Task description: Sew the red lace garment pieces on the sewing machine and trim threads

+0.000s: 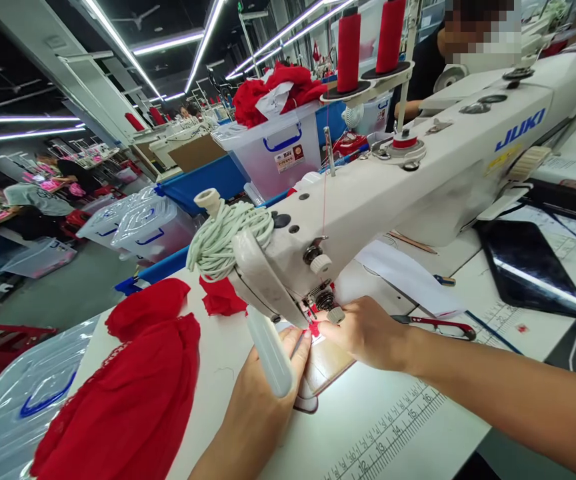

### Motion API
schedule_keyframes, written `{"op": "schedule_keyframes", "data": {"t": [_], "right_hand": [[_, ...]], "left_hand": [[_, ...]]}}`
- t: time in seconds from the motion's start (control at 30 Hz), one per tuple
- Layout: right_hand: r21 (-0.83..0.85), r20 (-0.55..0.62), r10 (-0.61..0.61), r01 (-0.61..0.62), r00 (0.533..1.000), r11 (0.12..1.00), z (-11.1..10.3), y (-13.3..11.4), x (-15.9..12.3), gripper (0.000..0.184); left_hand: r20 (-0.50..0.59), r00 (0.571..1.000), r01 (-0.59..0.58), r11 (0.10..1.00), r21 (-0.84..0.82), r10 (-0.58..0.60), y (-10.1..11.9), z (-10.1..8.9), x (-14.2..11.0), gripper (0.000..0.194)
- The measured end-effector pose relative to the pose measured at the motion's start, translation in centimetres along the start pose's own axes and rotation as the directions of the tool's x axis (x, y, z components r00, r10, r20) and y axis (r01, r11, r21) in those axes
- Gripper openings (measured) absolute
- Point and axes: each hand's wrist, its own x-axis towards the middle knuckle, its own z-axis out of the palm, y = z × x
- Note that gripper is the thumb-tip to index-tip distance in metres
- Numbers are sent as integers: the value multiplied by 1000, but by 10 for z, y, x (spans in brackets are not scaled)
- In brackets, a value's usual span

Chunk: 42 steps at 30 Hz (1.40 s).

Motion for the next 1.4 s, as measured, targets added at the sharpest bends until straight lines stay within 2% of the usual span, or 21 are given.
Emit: {"op": "schedule_keyframes", "data": {"t": [0.13, 0.23, 0.53, 0.83, 0.93, 1.13, 1.4], "right_hand": [[3, 32, 14, -14, 999, 1000, 0, -1, 0, 18], [4, 41, 15, -15, 999, 1000, 0, -1, 0, 19], [15, 1, 18, -18, 1000, 1000, 5, -1, 0, 19], [-60, -12, 46, -46, 999, 997, 6, -3, -1, 21], [-66, -10, 51, -51, 999, 997, 5, -4, -1, 22], [-35, -32, 29, -30, 999, 999, 5, -3, -1, 19], [-36, -38, 27, -29, 999, 999, 4, -2, -3, 21]], "left_hand": [[-65, 998, 7, 1000, -26, -8, -1, 4, -1, 38], [-72, 997, -2, 999, -32, -1, -2, 5, -2, 39], [-7, 1000, 18, 999, -37, -19, 2, 7, -6, 38], [78, 995, 60, 998, -12, -59, 7, 17, -12, 41], [51, 994, 99, 995, -34, -97, 8, 12, -8, 41], [45, 997, 70, 995, -68, -67, 11, -9, 8, 34], [87, 990, 119, 991, -54, -114, 16, -5, 2, 37]]}}
